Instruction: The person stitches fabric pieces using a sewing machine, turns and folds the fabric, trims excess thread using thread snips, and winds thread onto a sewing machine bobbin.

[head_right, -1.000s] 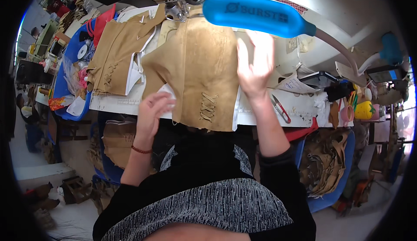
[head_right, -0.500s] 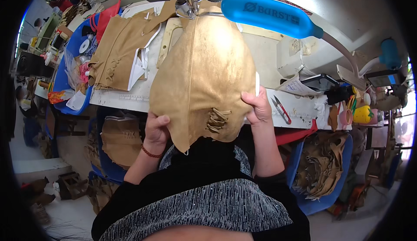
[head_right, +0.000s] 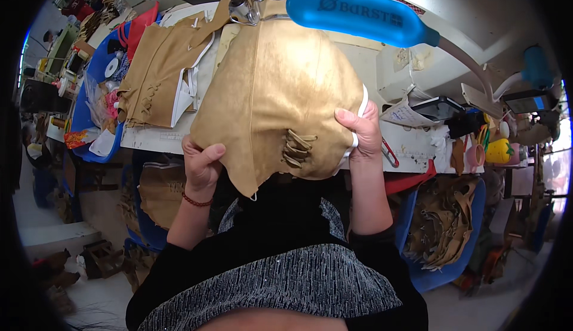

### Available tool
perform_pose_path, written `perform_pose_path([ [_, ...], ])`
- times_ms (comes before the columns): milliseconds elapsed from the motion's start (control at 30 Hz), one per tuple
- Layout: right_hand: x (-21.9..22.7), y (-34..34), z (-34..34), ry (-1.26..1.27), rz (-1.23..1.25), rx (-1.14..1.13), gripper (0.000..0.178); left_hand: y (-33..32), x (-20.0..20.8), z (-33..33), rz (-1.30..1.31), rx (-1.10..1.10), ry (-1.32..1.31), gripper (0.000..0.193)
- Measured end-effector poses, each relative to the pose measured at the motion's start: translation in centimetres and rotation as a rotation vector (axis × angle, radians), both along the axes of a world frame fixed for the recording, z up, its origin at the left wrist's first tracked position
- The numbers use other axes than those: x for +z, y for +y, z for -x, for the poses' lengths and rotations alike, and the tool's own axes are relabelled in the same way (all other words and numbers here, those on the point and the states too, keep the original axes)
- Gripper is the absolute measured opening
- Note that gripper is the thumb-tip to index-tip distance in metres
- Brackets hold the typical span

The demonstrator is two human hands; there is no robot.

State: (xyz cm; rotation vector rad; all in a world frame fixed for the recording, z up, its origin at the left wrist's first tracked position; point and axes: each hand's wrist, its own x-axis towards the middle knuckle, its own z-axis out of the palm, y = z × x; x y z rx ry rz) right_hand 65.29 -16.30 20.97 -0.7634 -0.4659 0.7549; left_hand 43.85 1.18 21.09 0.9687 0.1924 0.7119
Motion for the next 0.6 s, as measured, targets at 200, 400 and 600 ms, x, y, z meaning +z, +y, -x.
perform_pose_path([
  [200,1.2,2.5,-1.1,0.026,-0.083,-0.054,0.047,1.2,0.9,-2.1,-0.008,0.012,-0.04,0.019],
  [400,2.8,3.9,-2.5,0.07,-0.066,-0.087,0.04,2.6,1.1,-4.5,-0.031,0.01,-0.079,0.02],
  [600,2.2,4.6,-3.5,0.113,-0.089,-0.085,0.036,3.4,1.7,-5.7,-0.015,0.046,-0.062,0.02],
])
